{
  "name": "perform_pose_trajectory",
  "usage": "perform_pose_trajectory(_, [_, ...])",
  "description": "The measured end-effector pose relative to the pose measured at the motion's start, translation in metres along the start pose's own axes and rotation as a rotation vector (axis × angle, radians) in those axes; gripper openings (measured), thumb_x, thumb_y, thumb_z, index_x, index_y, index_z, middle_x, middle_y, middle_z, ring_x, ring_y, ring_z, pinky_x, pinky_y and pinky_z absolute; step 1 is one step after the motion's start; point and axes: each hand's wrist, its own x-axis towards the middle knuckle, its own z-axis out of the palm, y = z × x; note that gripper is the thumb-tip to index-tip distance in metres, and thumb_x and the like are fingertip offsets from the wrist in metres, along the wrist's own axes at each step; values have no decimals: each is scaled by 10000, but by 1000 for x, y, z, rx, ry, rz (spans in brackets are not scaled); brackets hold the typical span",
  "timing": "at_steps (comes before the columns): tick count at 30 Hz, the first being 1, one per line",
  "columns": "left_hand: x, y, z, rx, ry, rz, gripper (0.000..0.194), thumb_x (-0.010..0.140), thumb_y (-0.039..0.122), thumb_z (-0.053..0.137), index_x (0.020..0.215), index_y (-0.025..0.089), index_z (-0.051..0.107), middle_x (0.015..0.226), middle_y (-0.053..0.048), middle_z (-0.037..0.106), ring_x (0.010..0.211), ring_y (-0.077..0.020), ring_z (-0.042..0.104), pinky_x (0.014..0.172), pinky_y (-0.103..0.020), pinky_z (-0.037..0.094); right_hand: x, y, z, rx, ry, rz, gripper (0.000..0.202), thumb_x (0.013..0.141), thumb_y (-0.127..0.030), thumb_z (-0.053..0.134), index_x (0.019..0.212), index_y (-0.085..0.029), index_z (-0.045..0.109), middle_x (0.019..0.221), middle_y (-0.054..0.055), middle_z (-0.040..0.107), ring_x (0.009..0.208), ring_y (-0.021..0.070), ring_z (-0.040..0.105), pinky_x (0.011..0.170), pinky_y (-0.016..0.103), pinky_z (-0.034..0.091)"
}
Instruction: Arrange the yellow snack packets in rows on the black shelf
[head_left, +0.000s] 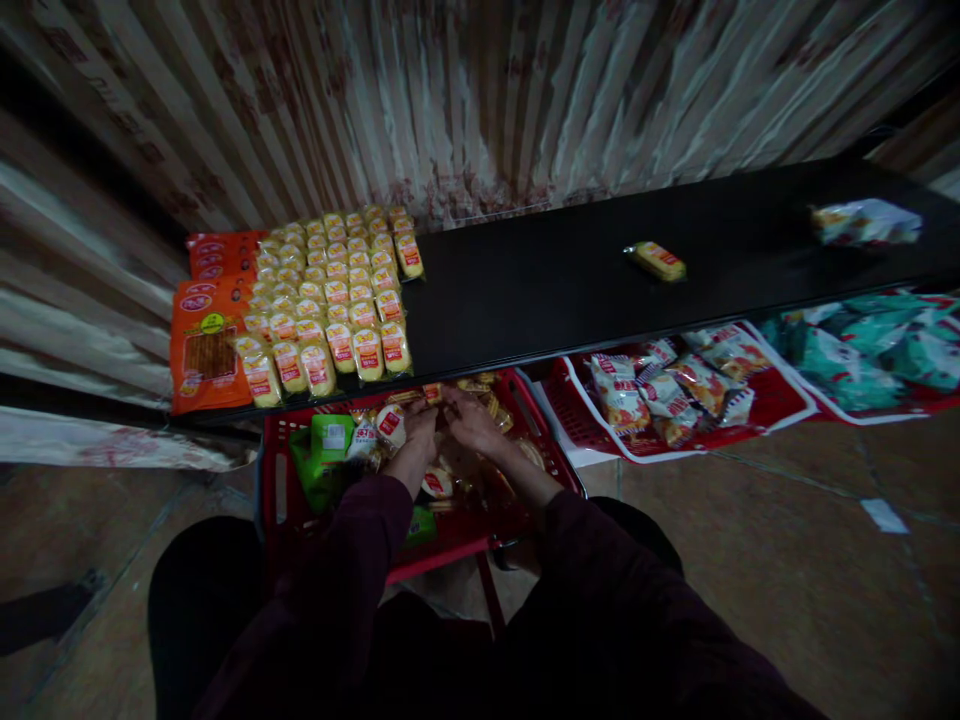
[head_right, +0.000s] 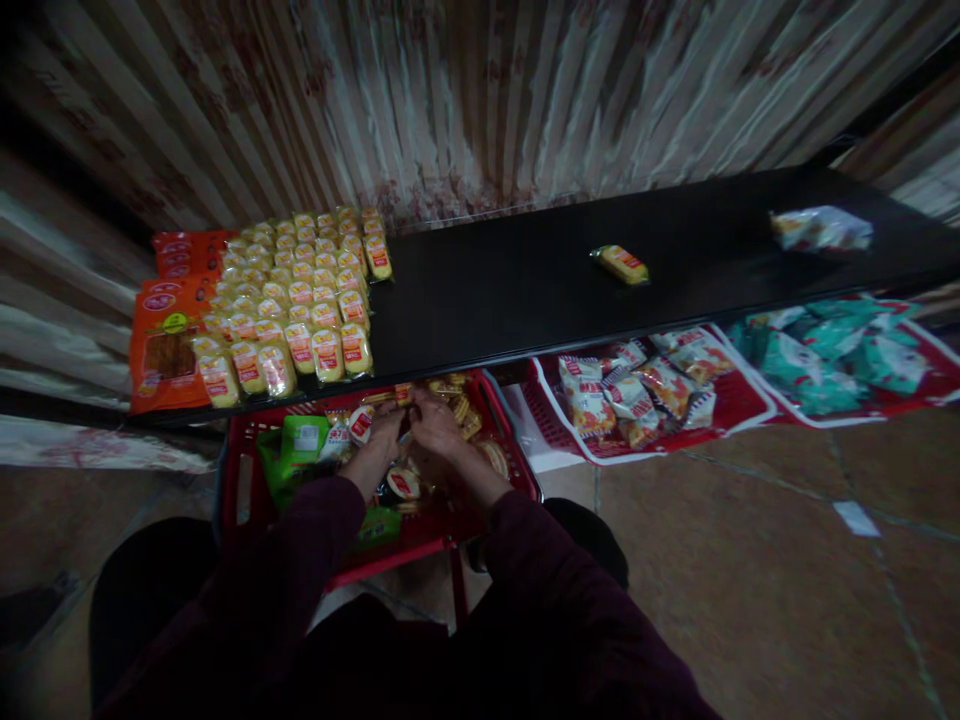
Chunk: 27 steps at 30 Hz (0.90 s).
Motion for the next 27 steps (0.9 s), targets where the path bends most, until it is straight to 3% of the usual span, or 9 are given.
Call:
perform_pose_trajectory(6, [-21,2,-13,-105,20,-52,158,602,69,594,719,172,566,639,28,614,563,-88,578,615,-218,469,-12,-8,4,60,-68,-51,396,830,-91,435,1183,-177,591,1248,72,626,1143,185,584,1030,333,414])
perform_pose_trajectory(14, [-40,5,-33,-154,128,-93,307,599,0,616,832,193,563,597,54,581,550,-87,575,621,-217,457,-21,-9,8,219,-158,-26,340,831,-57,433,1078,-197,620,1002,43,716,933,153,662,869,264,487])
perform_pose_trajectory(17, [-48,9,-41,-179,124,-98,320,605,-34,618,823,189,547,603,45,590,561,-82,581,644,-218,469,-21,-8,6,204,-123,6,320,828,-73,453,1085,-173,617,971,53,718,891,161,665,835,263,491])
perform_pose_trajectory(21, [-59,11,-47,-220,112,-100,343,621,-71,600,830,191,527,615,41,594,579,-76,587,691,-230,498,-20,-9,0,100,-41,111,316,853,-144,470,1139,-167,603,1056,76,700,947,187,656,876,291,478])
perform_pose_trajectory(24, [-68,8,-47,-239,102,-106,346,628,-79,593,832,191,520,619,37,592,584,-75,588,706,-235,501,-21,-10,1,74,-80,140,319,862,-178,475,1153,-173,608,1123,85,680,1011,203,635,921,315,464])
perform_pose_trajectory(27, [-75,3,-44,-250,88,-102,329,637,-82,568,828,184,532,620,34,582,584,-70,580,683,-215,480,-22,-10,8,193,-131,92,363,859,-178,492,1209,-211,585,1171,62,664,1061,195,611,952,318,456])
